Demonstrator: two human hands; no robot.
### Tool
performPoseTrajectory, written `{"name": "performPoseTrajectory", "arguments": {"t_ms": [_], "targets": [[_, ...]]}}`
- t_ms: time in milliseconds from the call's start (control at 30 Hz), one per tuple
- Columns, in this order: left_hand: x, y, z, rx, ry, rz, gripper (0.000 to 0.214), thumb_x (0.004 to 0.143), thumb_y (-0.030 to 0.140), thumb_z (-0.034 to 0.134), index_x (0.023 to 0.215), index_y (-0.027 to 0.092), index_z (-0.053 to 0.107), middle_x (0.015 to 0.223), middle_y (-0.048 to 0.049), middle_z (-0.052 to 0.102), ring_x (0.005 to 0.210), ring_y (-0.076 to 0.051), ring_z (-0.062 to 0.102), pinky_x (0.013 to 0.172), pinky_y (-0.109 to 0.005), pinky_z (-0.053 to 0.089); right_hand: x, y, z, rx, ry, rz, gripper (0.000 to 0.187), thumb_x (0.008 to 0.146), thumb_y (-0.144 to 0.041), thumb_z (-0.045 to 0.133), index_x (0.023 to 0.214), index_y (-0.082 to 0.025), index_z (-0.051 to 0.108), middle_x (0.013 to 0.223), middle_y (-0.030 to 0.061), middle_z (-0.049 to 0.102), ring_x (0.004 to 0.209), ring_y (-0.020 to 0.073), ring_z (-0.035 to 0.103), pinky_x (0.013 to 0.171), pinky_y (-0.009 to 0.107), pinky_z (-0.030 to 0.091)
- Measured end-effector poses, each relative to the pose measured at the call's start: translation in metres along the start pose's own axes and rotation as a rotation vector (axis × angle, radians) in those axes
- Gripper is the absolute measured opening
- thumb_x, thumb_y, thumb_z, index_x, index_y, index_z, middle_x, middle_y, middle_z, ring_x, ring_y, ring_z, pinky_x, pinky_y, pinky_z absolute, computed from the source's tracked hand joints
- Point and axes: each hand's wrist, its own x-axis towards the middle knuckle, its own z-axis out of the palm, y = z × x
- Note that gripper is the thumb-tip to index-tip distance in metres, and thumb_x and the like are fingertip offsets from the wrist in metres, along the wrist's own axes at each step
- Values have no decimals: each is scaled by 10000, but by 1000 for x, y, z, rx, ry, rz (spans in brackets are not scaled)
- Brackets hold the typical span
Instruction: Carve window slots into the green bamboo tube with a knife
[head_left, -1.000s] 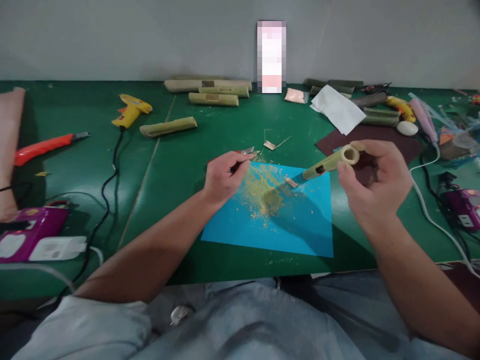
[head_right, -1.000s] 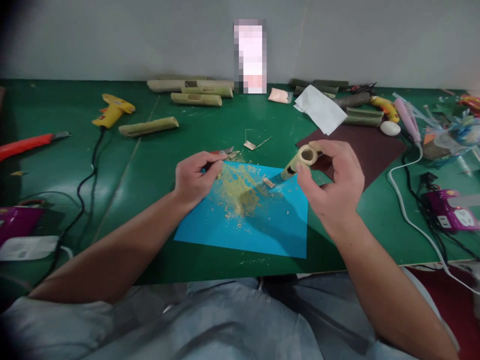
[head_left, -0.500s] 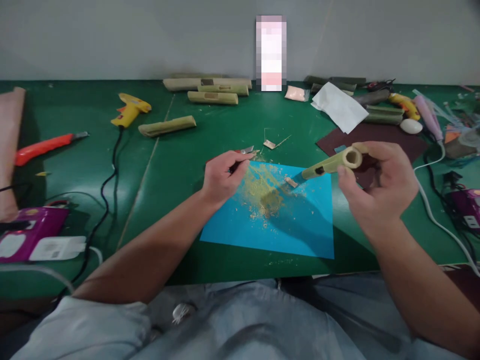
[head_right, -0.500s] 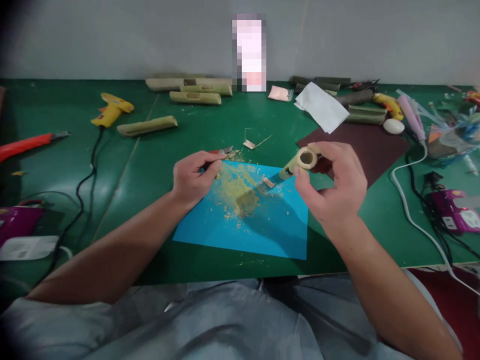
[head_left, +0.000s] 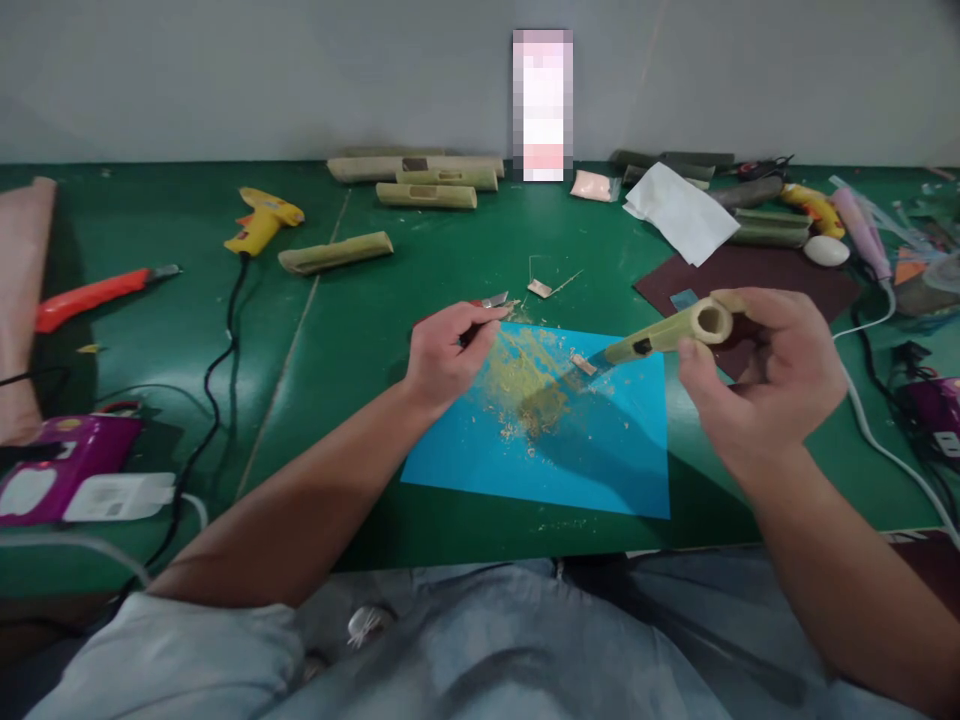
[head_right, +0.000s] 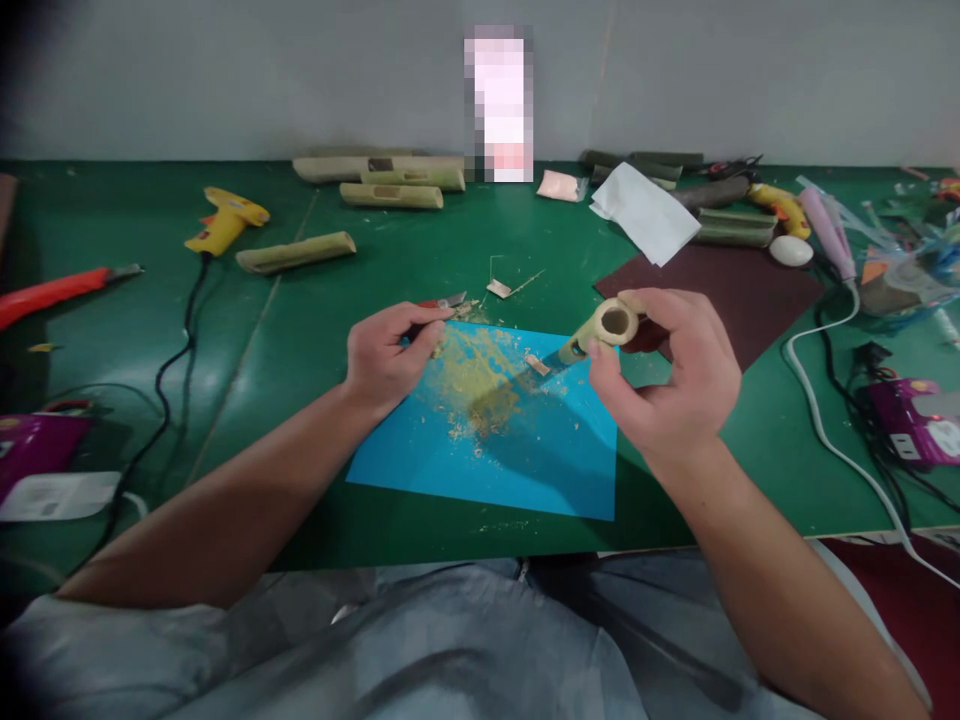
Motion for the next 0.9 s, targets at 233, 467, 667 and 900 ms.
{"name": "performPoseTrajectory", "arguments": {"t_ms": [233, 467, 667, 900], "targets": [[0, 0, 0, 19, 4, -5, 179, 908, 264, 585, 978, 239, 747, 952, -29, 760, 846, -173, 710, 775, -306, 570, -3, 0, 0, 2, -17, 58, 411, 702, -230, 755, 1092, -316, 658, 971, 18, 681, 746, 191, 633, 596, 360, 561], [0, -2, 0, 43, -5, -10, 184, 909, 272, 585, 986, 238, 749, 950, -32, 761, 809, -169, 703, 755, -301, 570, -5, -1, -1, 33, -29, 44, 425, 704, -224, 757, 1108, -306, 652, 976, 11, 684, 747, 186, 639, 612, 368, 574], [0, -2, 1, 25, -2, -8, 181, 905, 267, 591, 990, 226, 745, 957, -34, 758, 834, -170, 705, 775, -299, 564, -6, -2, 0, 37, -54, 50, 412, 721, -242, 749, 1108, -334, 640, 973, 9, 669, 756, 198, 632, 612, 383, 568], [0, -1, 0, 14, -8, -8, 183, 910, 260, 589, 999, 223, 745, 946, -39, 758, 819, -168, 706, 752, -297, 565, -8, 0, 0, 7, -47, 48, 421, 704, -262, 757, 1100, -333, 633, 975, 14, 667, 761, 210, 634, 592, 386, 559]]}}
